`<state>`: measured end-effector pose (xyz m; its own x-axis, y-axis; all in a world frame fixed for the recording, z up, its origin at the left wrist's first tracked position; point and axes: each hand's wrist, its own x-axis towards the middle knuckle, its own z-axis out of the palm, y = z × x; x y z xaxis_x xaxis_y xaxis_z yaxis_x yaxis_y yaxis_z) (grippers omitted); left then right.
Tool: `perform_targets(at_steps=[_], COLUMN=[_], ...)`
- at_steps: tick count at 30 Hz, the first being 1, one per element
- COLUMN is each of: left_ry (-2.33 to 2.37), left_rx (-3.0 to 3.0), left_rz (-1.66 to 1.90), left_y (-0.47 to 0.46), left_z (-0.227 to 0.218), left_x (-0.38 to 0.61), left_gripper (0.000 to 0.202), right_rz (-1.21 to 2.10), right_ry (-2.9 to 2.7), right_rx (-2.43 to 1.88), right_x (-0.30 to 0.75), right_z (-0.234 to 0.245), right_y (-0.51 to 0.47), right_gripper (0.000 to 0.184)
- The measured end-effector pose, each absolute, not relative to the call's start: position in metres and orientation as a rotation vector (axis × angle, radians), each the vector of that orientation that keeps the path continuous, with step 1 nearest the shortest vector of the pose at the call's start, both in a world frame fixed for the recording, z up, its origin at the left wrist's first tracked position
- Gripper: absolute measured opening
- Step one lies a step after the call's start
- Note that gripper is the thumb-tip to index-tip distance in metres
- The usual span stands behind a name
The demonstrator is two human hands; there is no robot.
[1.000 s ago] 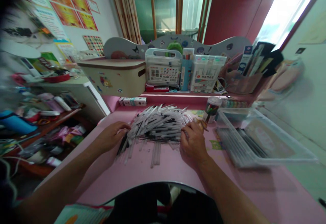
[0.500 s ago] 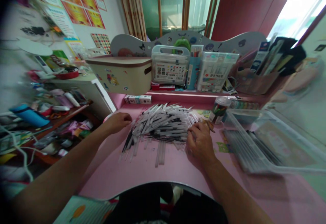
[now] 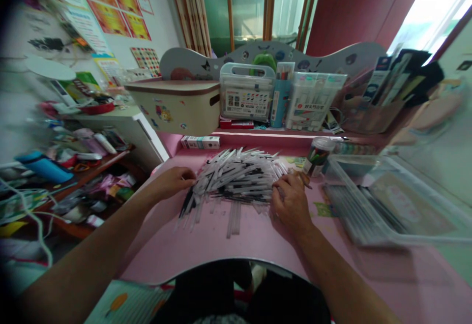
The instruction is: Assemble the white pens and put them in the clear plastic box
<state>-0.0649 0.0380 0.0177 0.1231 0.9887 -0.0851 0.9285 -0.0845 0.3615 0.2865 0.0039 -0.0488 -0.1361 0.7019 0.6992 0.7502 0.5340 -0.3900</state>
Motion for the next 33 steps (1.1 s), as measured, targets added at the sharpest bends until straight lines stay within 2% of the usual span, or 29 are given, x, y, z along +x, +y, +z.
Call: perform_targets(at_steps=[4, 15, 23, 28, 33], left_ry=[1.984, 1.910, 1.988, 2.042, 1.948], left_rx=[2.096, 2.173, 2.231, 2.167, 2.025], left_rz=[0.295, 0.307, 0.335, 0.649, 1.177], left_y=[0.045, 0.065, 0.048, 0.035, 0.018], left_z=[0.017, 0.010, 0.029, 0.041, 0.055], left_x=[-0.056, -0.036, -0.040, -0.054, -0.055], left_gripper=[0.026, 0.023, 0.024, 0.027, 0.029], right_rz=[-0.052, -0.037, -0.037, -0.039, -0.026], right_ry=[-1.874, -1.860, -1.856, -1.840, -1.846], right_rx=[-1.212, -1.213, -1.221, -1.204, -1.212], right_x=[0.286, 0.287, 0.286, 0.286, 0.285], right_z=[-0.049, -0.045, -0.045, -0.043, -0.042], right_y=[0.004, 0.002, 0.002, 0.001, 0.001], right_gripper=[0.013, 0.013, 0.012, 0.013, 0.012])
